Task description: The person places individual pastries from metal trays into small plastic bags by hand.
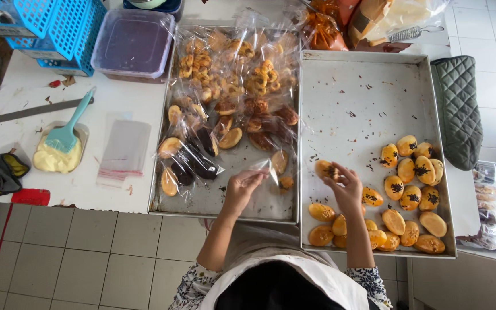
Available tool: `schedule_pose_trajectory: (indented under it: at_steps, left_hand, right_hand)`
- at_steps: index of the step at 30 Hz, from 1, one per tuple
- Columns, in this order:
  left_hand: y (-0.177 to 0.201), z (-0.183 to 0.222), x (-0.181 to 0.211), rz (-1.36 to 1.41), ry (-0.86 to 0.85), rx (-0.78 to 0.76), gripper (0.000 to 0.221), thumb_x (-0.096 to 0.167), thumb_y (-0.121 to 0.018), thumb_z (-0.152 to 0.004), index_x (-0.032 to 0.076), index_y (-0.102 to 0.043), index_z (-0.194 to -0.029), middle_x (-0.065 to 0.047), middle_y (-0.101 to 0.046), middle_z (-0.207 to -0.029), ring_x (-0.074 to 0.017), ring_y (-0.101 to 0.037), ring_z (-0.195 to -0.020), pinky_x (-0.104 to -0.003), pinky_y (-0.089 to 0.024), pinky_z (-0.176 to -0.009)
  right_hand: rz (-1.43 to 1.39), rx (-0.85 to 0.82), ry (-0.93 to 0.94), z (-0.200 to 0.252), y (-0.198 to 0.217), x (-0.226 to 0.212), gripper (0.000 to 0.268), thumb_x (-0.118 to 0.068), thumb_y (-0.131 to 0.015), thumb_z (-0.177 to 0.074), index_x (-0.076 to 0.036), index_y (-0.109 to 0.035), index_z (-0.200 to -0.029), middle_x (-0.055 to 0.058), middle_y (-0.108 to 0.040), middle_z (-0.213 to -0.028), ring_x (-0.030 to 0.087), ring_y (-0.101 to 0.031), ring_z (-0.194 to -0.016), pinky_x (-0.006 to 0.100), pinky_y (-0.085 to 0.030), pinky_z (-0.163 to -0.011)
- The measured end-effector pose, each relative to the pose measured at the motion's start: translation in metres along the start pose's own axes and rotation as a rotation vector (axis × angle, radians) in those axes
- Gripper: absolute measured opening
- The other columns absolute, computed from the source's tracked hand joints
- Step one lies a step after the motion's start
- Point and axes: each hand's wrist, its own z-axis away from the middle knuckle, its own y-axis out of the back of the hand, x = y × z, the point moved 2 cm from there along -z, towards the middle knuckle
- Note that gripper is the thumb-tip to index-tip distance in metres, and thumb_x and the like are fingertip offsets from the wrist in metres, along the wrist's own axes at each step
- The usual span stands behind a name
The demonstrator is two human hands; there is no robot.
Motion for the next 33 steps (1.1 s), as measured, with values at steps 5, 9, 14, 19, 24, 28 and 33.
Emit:
schedule_pose_trajectory:
  at_steps: [5, 9, 14, 19, 24, 28, 33]
  left_hand:
    - [-0.019, 0.005, 0.012, 0.138, 0.287, 0.180, 0.020, 0.020, -0.067, -0.098, 0.004, -0.078, -0.104, -0.015, -0.080, -0.092, -0.0193, -0.077, -0.074, -0.034, -0.064, -0.072]
    - [-0.030, 0.014, 0.031, 0.338, 0.289, -0.087, 0.016, 0.019, -0.074, -0.093, 0.004, -0.078, -0.098, -0.012, -0.080, -0.100, -0.0200, -0.080, -0.099, -0.037, -0.060, -0.097]
    - [-0.035, 0.023, 0.021, 0.112, 0.437, -0.221, 0.013, 0.009, -0.085, -0.086, 0.001, -0.080, -0.093, -0.015, -0.080, -0.091, -0.0183, -0.078, -0.077, -0.034, -0.065, -0.075]
    - [-0.043, 0.030, 0.018, 0.068, 0.505, -0.186, 0.022, 0.011, -0.079, -0.087, -0.001, -0.075, -0.106, -0.011, -0.078, -0.092, -0.0111, -0.071, -0.073, -0.026, -0.060, -0.070]
    - [-0.048, 0.026, 0.020, 0.192, 0.472, -0.095, 0.028, 0.027, -0.068, -0.099, 0.002, -0.078, -0.108, -0.009, -0.081, -0.094, -0.0090, -0.070, -0.072, -0.024, -0.059, -0.069]
    - [-0.049, 0.023, 0.028, 0.038, 0.442, 0.034, 0.020, 0.021, -0.076, -0.091, 0.003, -0.079, -0.100, -0.010, -0.081, -0.090, -0.0125, -0.076, -0.079, -0.026, -0.062, -0.073]
    - [-0.061, 0.024, 0.062, -0.412, 0.162, 0.147, 0.017, 0.020, -0.077, -0.090, 0.007, -0.079, -0.101, -0.006, -0.081, -0.092, -0.0119, -0.078, -0.081, -0.024, -0.061, -0.071]
  right_hand:
    - [-0.446, -0.204, -0.024, 0.039, -0.011, -0.068, 0.051, -0.001, -0.076, -0.083, 0.003, -0.064, -0.132, 0.011, -0.063, -0.120, 0.018, -0.070, -0.105, 0.033, -0.062, -0.093]
    - [-0.542, -0.247, -0.205, 0.044, -0.025, -0.075, 0.047, -0.006, -0.074, -0.087, 0.003, -0.064, -0.132, 0.015, -0.071, -0.123, 0.019, -0.072, -0.101, 0.032, -0.061, -0.092]
    - [-0.554, -0.252, -0.114, 0.047, -0.030, -0.071, 0.044, -0.004, -0.074, -0.092, 0.003, -0.067, -0.134, 0.018, -0.072, -0.116, 0.016, -0.069, -0.100, 0.030, -0.057, -0.091]
    - [-0.479, -0.372, 0.077, 0.055, -0.003, -0.098, 0.037, -0.003, -0.072, -0.089, 0.001, -0.068, -0.125, 0.005, -0.071, -0.118, 0.015, -0.070, -0.107, 0.029, -0.058, -0.099]
    - [-0.671, -0.321, -0.048, 0.061, 0.001, -0.099, 0.039, -0.002, -0.071, -0.092, 0.003, -0.067, -0.130, 0.013, -0.074, -0.113, 0.018, -0.070, -0.101, 0.031, -0.058, -0.092]
    - [-0.769, -0.285, -0.048, 0.070, 0.013, -0.106, 0.037, -0.001, -0.069, -0.093, 0.007, -0.065, -0.130, 0.015, -0.072, -0.118, 0.016, -0.071, -0.102, 0.030, -0.059, -0.092]
    - [-0.772, -0.229, -0.140, 0.088, 0.009, -0.104, 0.036, -0.003, -0.069, -0.095, 0.007, -0.068, -0.129, 0.016, -0.074, -0.109, 0.017, -0.072, -0.091, 0.028, -0.060, -0.082]
